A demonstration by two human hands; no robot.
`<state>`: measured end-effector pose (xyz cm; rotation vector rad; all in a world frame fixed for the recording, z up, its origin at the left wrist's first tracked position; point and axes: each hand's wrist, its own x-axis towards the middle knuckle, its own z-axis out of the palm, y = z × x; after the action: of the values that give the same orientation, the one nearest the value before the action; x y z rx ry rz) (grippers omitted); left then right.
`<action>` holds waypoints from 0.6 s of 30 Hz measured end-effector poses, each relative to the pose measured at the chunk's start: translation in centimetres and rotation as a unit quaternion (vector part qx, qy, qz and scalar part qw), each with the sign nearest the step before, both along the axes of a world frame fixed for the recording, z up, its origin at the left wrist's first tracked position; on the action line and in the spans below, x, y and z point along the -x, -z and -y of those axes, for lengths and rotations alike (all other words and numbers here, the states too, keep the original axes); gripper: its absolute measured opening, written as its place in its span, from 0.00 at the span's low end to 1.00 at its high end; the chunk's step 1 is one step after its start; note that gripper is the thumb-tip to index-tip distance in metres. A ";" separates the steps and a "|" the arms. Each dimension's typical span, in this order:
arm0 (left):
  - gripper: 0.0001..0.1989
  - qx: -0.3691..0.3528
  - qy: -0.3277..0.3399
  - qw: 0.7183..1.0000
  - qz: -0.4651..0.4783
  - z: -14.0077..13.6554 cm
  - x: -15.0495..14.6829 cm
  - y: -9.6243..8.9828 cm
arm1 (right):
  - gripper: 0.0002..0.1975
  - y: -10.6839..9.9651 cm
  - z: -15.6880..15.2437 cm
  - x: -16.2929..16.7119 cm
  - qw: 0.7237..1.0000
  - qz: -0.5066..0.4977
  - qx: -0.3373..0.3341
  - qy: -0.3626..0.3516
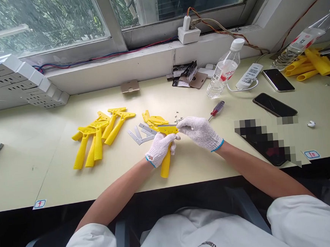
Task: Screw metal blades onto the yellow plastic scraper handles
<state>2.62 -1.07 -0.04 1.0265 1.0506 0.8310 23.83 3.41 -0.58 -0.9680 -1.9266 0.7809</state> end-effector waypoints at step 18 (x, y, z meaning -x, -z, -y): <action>0.10 -0.038 -0.005 0.998 -0.057 0.0 -0.5 0.5 | 0.12 1.8 0.0 0.1 0.971 0.173 -0.165 0.030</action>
<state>3.10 -1.11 -0.54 1.1439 1.1289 0.8338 23.72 3.37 -2.36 -0.9943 -2.2231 0.2505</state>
